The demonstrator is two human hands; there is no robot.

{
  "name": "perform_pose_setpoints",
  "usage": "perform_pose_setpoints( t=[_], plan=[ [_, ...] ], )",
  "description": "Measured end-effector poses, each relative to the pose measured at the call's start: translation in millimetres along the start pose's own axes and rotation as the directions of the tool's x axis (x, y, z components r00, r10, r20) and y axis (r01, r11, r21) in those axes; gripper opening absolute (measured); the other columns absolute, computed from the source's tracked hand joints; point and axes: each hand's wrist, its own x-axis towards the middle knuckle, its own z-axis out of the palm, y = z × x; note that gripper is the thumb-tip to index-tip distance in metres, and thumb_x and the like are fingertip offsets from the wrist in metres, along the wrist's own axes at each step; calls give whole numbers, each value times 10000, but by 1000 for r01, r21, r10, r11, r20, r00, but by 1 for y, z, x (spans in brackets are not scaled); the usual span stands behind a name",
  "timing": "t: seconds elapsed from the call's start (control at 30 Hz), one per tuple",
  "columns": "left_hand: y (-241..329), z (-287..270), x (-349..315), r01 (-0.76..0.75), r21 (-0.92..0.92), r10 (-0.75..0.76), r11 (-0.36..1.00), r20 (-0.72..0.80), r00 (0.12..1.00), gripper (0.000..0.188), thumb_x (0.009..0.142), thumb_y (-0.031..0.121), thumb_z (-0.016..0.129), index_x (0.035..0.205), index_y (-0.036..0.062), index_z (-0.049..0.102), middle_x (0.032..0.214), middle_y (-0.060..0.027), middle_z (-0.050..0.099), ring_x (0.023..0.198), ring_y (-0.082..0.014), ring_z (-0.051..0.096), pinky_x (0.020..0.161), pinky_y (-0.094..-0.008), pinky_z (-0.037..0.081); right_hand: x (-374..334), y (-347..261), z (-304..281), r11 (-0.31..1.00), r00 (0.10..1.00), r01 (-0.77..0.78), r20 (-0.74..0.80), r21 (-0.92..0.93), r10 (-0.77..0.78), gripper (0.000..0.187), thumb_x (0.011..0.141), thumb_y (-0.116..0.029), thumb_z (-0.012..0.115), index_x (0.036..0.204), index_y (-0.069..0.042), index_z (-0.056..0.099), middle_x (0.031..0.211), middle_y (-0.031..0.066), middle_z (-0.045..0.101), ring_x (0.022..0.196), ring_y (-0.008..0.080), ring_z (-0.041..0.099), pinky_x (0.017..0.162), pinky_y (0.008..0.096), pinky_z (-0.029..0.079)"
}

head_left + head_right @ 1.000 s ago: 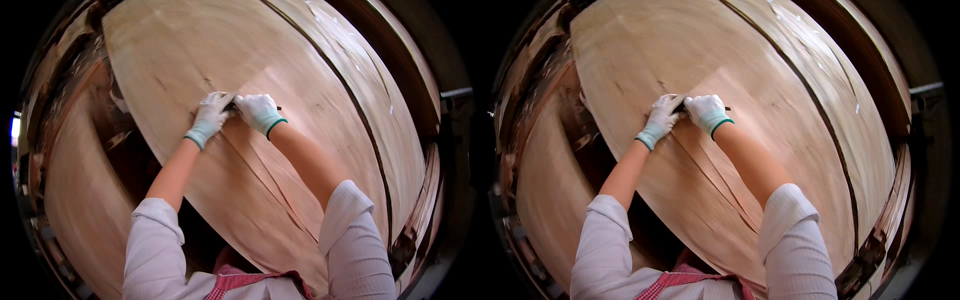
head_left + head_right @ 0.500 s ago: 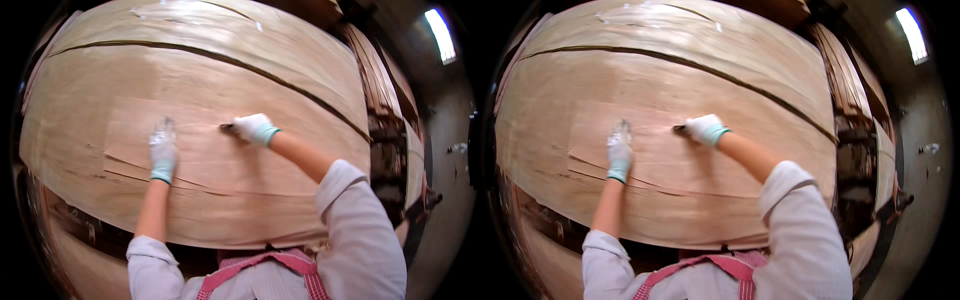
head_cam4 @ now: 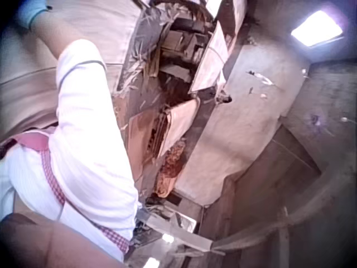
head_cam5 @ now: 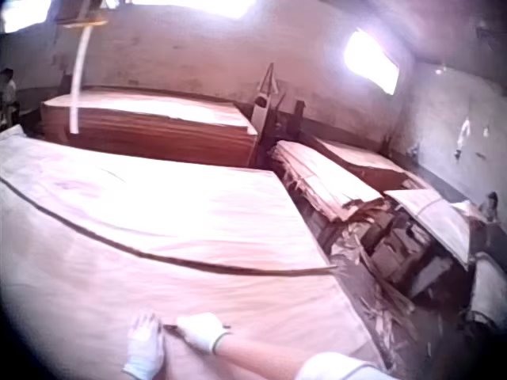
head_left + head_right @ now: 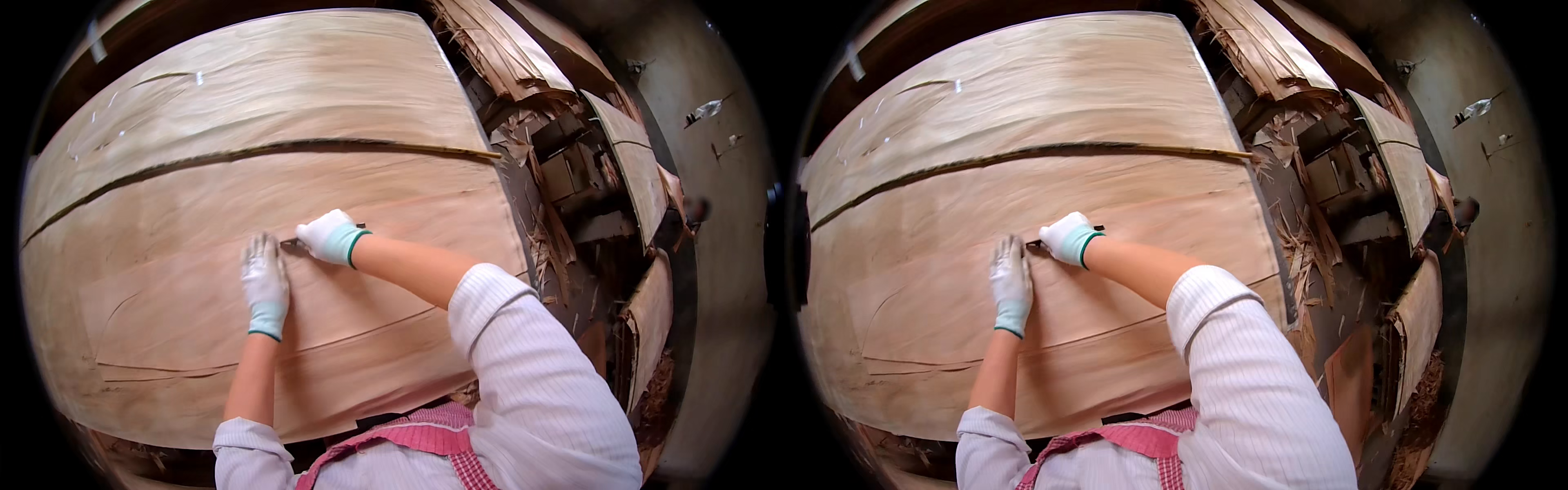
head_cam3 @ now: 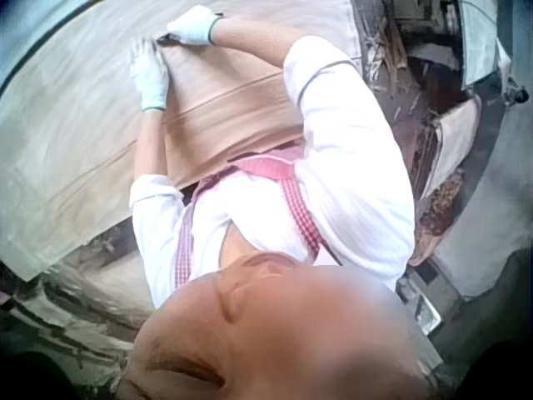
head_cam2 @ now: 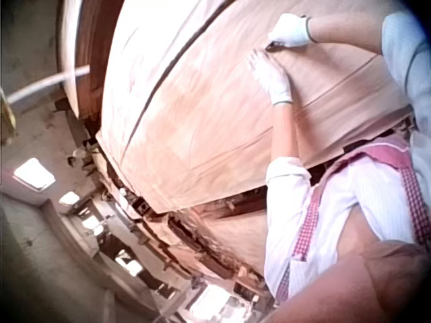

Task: The person uses a ruler and a knife to measure and cut thin sheets of wood veneer on a workbench. They lift the cut pieces, inspect them, and stack them into a pile.

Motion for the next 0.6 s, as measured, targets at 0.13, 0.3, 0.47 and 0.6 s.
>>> perform_pose_setpoints(
  t=[0.13,0.3,0.47,0.6],
  plan=[
    [14,14,2,56,47,-59,997,71,996,401,915,81,517,1314,40,500,1376,-161,488,1313,-331,409,1117,-438,285,-98,156,-3,995,995,-91,55,37,88,203,848,-293,572,960,-131,622,771,142,673,708,345,665,593,455,517],
    [25,10,8,27,132,-37,991,77,996,383,922,70,506,1303,39,511,1375,-162,489,1299,-342,418,1113,-433,287,-272,390,16,947,952,-306,56,99,302,217,890,-277,543,1053,-139,577,862,171,658,797,347,650,673,430,507],
    [12,18,4,40,131,-54,991,101,993,413,895,75,538,1305,39,510,1369,-169,492,1276,-332,446,1096,-436,317,-332,434,52,668,676,-727,-336,-158,656,189,922,-299,514,911,-124,585,765,154,647,725,370,628,643,495,488],
    [10,3,12,19,97,-25,995,54,998,308,860,92,569,1165,52,583,1244,-160,571,1186,-328,514,1009,-431,398,-231,231,45,962,760,-206,-589,181,274,195,786,-206,651,954,-130,588,797,73,594,751,271,610,601,431,490]
  ],
)
